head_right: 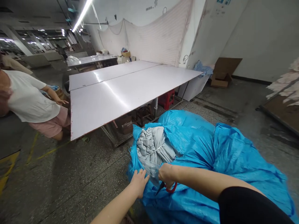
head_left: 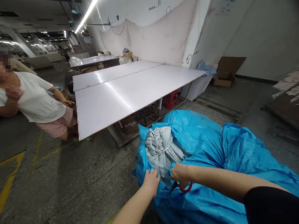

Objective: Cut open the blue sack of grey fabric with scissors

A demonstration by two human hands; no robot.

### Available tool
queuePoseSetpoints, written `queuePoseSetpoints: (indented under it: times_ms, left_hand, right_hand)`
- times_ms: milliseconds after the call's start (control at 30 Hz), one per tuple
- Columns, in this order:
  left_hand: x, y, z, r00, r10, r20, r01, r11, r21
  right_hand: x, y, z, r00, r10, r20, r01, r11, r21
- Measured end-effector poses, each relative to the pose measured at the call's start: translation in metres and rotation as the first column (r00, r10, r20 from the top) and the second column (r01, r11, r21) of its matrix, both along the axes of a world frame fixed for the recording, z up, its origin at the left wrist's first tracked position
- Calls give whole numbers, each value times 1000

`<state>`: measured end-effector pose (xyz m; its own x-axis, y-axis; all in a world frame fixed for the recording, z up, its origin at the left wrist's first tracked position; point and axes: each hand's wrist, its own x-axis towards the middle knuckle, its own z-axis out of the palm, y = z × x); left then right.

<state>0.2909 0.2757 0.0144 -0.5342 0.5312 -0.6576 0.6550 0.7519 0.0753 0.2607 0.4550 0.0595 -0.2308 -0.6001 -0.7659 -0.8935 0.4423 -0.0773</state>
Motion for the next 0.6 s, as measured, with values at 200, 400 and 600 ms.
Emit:
queuePoseSetpoints:
  times_ms: [200,400,600]
  left_hand:
    - [-12,-16,5,983,128,131,-144,982,125]
    - [0,-11,11,977,200,68,-206,974,92]
    - [29,-13,-1,980,198,29,-199,961,194]
  right_hand:
    - [-4,9,15,997,-51,-61,51,999,2]
    - [-28,-18,20,999,1,-47,-1,1000,11]
    - [-25,-41,15,1000,10,-23,-11,1000,-25]
